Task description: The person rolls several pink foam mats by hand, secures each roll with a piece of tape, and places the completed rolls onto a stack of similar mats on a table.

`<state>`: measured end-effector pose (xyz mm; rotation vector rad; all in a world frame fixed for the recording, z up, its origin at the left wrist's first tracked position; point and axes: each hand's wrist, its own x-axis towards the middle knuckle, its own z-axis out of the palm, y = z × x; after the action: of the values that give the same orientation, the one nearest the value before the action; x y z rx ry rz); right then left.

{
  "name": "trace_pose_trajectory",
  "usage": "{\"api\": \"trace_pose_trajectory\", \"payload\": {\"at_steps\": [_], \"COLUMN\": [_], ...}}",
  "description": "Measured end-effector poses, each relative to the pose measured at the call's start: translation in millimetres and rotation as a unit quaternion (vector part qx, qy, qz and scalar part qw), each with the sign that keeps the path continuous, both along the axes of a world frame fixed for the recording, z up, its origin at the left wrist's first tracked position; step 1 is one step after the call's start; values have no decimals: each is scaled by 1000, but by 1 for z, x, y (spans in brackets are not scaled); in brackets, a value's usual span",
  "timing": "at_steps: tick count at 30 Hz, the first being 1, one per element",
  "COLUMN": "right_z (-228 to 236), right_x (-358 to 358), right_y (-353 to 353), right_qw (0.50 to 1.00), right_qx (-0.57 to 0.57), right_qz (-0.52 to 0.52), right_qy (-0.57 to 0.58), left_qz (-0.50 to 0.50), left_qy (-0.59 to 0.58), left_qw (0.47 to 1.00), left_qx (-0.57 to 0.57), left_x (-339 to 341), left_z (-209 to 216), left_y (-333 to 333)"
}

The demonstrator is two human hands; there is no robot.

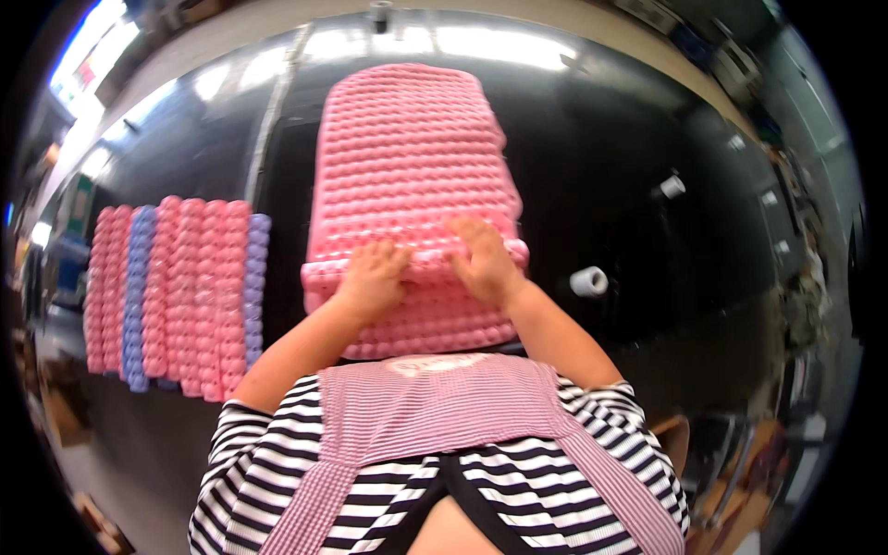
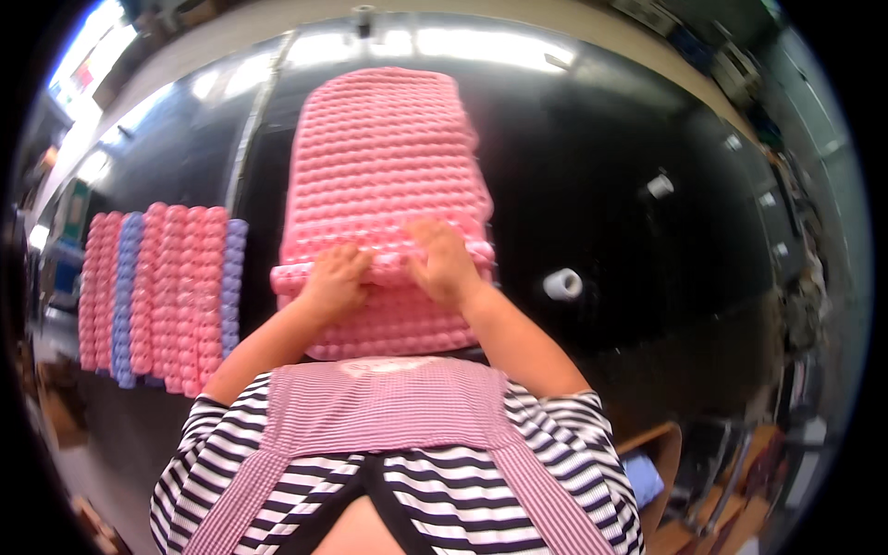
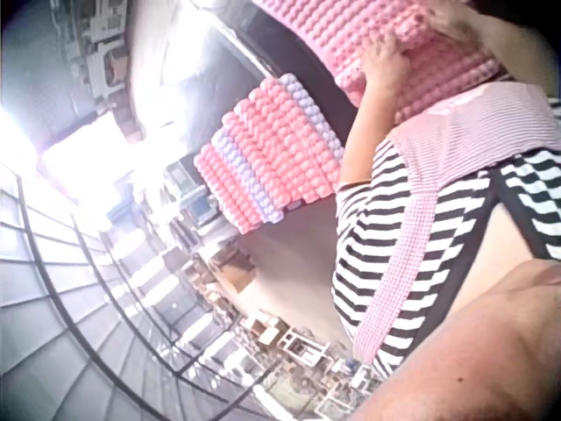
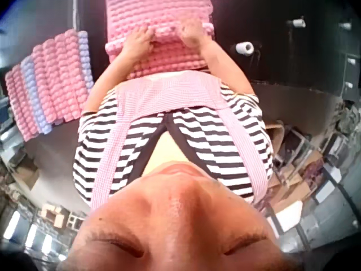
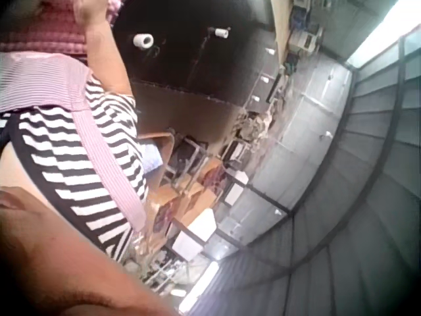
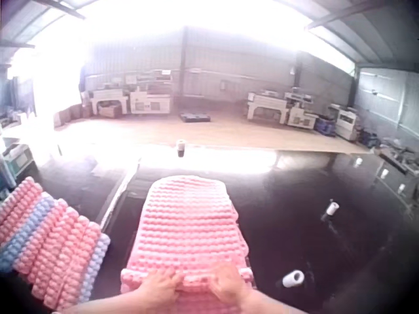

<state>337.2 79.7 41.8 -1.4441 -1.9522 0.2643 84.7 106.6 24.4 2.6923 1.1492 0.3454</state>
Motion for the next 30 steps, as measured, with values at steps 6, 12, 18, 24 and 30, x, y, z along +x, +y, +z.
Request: {"api": "trace_pose_trajectory", "payload": {"at_steps": [6, 12, 18, 24, 30], "right_z": [24, 15, -8, 28, 32], "right_x": [178, 229, 230, 136, -22], "right_y": [-40, -68, -74, -35, 12], "right_qw": [935, 885, 880, 835, 780], "right_qx": [-185, -393, -404, -252, -325], "right_qz": [-302, -227, -248, -57, 173], "right_qy": [-24, 104, 16, 487, 506], "left_qz": [30, 27, 50, 51, 52], "left_qy": [9, 17, 53, 56, 62], "left_qw": [999, 999, 997, 997, 995], "left_qx": [18, 16, -23, -27, -52], "left_x": [2, 0, 1, 0, -1], "left_z": [5, 1, 11, 6, 13], "left_y": [-6, -2, -5, -5, -7]}}
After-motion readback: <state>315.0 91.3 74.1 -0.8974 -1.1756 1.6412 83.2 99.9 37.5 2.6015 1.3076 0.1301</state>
